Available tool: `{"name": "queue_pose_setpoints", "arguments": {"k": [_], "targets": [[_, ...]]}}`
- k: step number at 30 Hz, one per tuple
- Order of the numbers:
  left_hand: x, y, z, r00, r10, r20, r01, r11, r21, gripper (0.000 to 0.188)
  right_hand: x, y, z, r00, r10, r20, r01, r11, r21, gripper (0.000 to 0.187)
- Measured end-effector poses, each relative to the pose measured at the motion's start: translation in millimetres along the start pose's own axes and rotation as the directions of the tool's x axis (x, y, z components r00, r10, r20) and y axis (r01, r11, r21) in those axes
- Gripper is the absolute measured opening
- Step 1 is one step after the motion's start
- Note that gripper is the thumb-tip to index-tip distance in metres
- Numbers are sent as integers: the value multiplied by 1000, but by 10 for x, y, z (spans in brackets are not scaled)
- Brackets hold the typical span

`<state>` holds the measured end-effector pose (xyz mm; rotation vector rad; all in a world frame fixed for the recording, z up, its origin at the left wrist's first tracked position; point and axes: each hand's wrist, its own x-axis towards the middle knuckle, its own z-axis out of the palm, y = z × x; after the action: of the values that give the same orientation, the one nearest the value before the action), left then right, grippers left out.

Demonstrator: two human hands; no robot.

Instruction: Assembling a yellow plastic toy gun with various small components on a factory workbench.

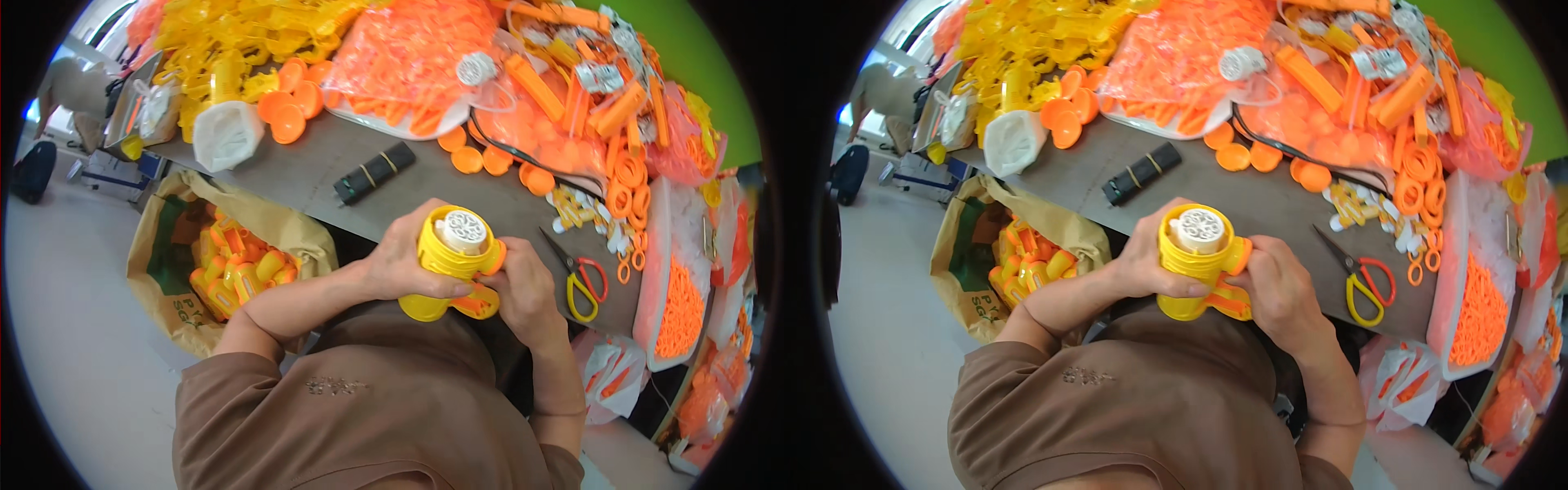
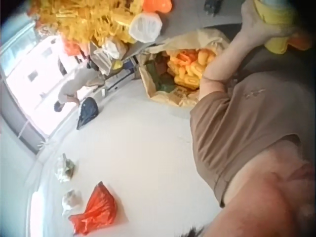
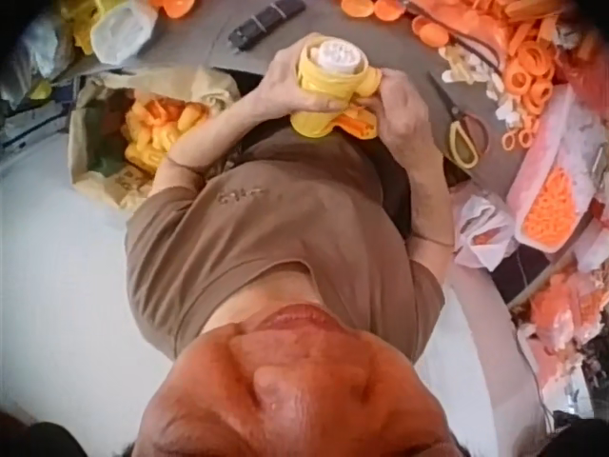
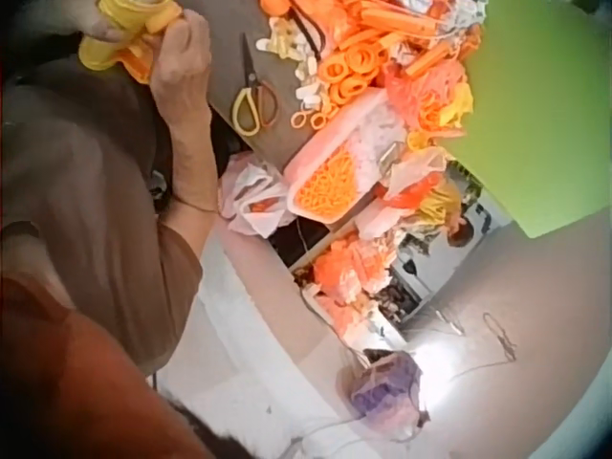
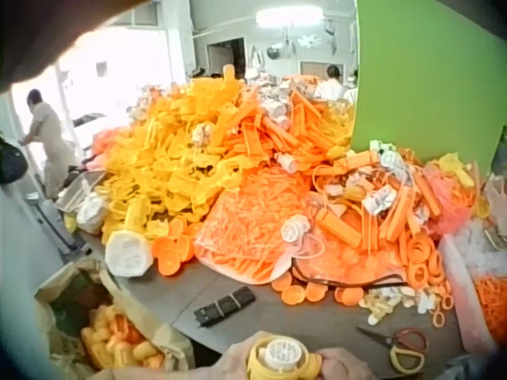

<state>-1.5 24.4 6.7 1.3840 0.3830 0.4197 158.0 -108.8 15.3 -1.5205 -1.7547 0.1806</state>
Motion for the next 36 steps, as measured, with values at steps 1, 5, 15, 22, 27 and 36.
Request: {"name": "queue_pose_setpoints", "arguments": {"k": [1,5,15,22,27,36], "targets": [[-18,3,8,1000,-13,15,13,1000,-18,68,-18,2,-5,1000,25,7,-25,1000,-9,27],[-75,21,-41,990,55,127,-62,997,55,65,-41,-31,-23,994,-86,73,84,996,26,27],[-60,58,-62,983,79,164,-97,990,101,63,3,-13,-66,975,-156,156,144,986,85,30],[38,56,-153,999,-34,9,34,999,-23,67,116,103,-232,998,-51,21,51,999,-9,30],[2,-69,-223,995,-95,-14,91,979,-182,63,-110,477,-420,908,397,-135,-406,912,-52,19],[-9,-135,-135,965,-261,41,259,907,-332,62,-448,1442,-981,715,472,-516,-669,674,-312,15]]}}
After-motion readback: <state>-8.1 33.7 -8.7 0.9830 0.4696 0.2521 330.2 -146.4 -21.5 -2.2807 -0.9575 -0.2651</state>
